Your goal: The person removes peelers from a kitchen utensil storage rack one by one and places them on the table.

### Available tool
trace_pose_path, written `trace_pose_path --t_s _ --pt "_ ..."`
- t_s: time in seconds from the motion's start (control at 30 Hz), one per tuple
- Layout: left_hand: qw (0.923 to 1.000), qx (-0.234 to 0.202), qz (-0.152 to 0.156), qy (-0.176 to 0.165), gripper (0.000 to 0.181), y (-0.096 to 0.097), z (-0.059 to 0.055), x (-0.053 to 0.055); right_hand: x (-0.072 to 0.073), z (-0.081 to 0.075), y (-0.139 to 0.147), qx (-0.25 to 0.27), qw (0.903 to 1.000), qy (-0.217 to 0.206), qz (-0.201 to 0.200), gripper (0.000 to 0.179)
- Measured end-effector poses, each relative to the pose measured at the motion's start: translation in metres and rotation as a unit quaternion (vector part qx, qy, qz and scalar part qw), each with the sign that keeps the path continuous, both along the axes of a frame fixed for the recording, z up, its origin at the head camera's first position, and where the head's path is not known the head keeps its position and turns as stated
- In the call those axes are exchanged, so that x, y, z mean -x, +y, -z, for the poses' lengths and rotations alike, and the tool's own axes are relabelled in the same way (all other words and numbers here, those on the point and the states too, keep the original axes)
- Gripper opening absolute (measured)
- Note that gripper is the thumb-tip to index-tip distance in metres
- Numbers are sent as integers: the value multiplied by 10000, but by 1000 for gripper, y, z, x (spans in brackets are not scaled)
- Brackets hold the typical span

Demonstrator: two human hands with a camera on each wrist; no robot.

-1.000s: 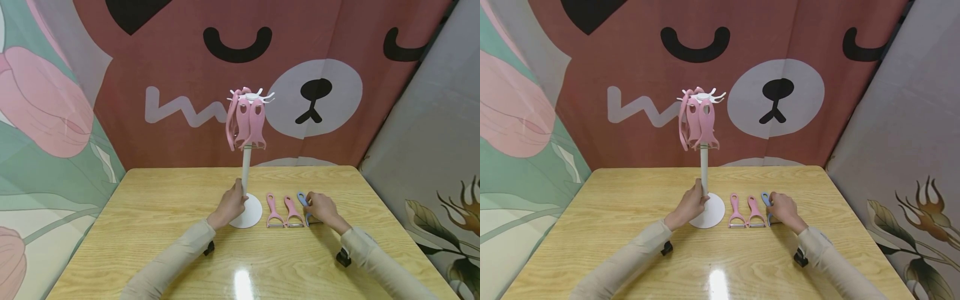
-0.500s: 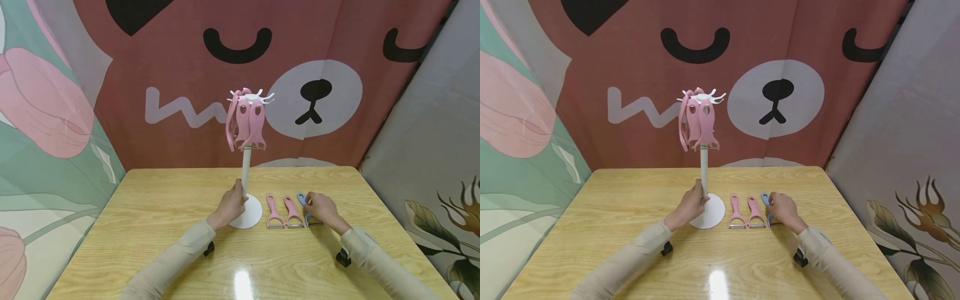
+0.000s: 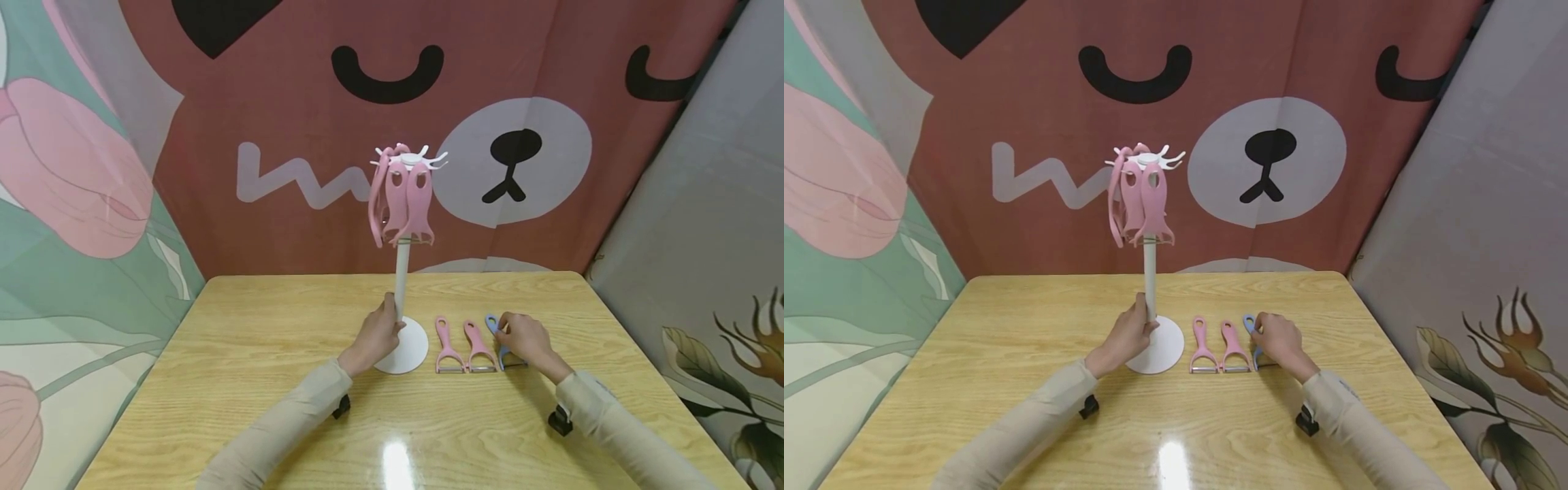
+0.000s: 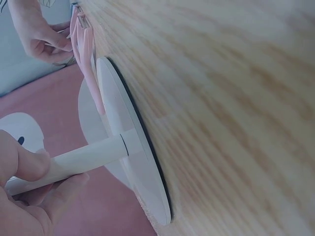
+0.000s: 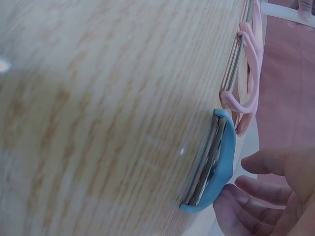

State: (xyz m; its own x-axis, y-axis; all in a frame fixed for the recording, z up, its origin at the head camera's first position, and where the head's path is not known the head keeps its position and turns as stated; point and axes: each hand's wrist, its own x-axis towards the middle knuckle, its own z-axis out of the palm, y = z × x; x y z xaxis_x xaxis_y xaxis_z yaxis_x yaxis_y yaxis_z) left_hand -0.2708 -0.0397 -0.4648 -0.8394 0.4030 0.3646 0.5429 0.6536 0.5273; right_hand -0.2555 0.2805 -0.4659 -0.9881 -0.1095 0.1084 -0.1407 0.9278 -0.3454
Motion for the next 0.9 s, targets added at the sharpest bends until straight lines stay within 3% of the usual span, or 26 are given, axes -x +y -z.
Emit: trace_pose_path --t_s 0.37,0.9 --pt "9996 120 37 235 45 0 -2 -1 -1 -3 -5 54 9995 274 -138 13" --pt "9998 72 60 192 44 0 -1 -1 4 -12 -6 277 9964 721 -338 9"
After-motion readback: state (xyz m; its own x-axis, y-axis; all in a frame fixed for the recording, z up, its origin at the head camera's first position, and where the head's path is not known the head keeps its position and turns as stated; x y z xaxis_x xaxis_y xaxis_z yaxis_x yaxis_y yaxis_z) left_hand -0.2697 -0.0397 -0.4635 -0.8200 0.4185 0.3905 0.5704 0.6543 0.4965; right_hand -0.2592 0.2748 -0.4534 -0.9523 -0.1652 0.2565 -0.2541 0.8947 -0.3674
